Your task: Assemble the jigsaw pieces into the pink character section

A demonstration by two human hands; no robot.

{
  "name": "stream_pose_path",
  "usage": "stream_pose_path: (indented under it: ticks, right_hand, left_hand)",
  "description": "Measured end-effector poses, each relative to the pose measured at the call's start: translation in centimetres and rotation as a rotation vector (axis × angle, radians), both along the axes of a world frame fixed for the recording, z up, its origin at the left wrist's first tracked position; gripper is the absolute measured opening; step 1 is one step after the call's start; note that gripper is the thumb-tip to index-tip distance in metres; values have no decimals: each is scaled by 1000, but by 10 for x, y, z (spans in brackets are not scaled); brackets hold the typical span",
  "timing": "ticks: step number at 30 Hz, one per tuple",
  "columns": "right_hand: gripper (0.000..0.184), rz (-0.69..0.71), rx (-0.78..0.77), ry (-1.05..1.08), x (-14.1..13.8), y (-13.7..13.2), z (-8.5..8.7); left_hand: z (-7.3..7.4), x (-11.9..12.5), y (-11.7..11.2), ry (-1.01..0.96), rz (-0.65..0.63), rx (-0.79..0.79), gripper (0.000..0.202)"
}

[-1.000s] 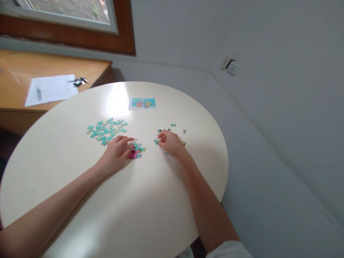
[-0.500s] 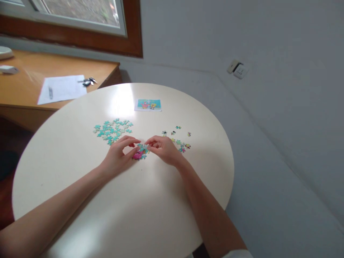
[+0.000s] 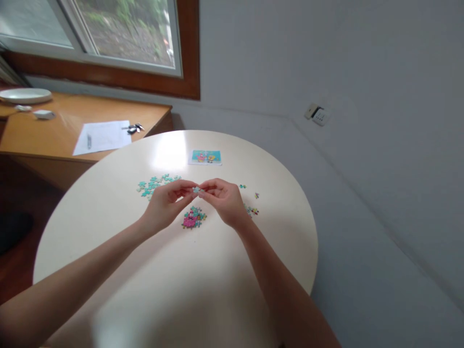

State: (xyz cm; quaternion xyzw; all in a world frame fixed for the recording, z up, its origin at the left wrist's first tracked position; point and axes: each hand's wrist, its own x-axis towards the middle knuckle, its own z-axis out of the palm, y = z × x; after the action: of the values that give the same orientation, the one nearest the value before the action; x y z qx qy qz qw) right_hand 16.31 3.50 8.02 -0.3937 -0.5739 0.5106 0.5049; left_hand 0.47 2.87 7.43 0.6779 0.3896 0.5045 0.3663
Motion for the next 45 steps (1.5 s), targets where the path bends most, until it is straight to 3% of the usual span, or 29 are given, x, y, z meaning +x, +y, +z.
stream_pose_path:
  ticks: [5,9,15,21,26,35,45]
  right_hand:
    - [33,-74,179,36,-5,15,48]
    - [31,-59,278,47,-7,32,71]
    - [24,3,305,-117,-5,48,86]
    - [17,49,296,-140,-9,46,93]
    - [17,91,267,-41,-15,41,96]
    - [15,4,281,2,-24,38,96]
    - [22,-76,388,-83,-30,22,100]
  left_hand:
    - [54,10,19,-143,-1,65,19]
    - [75,15,35,-228,40,126,22]
    - [86,4,50,-86,58,128,19]
    - [102,-15,44,111,46,129,13]
    - [109,-23,37,69,45,105,9]
    - [116,-24,39,-11,-21,68,15]
    - [114,-25,32,-83,-41,-28,15]
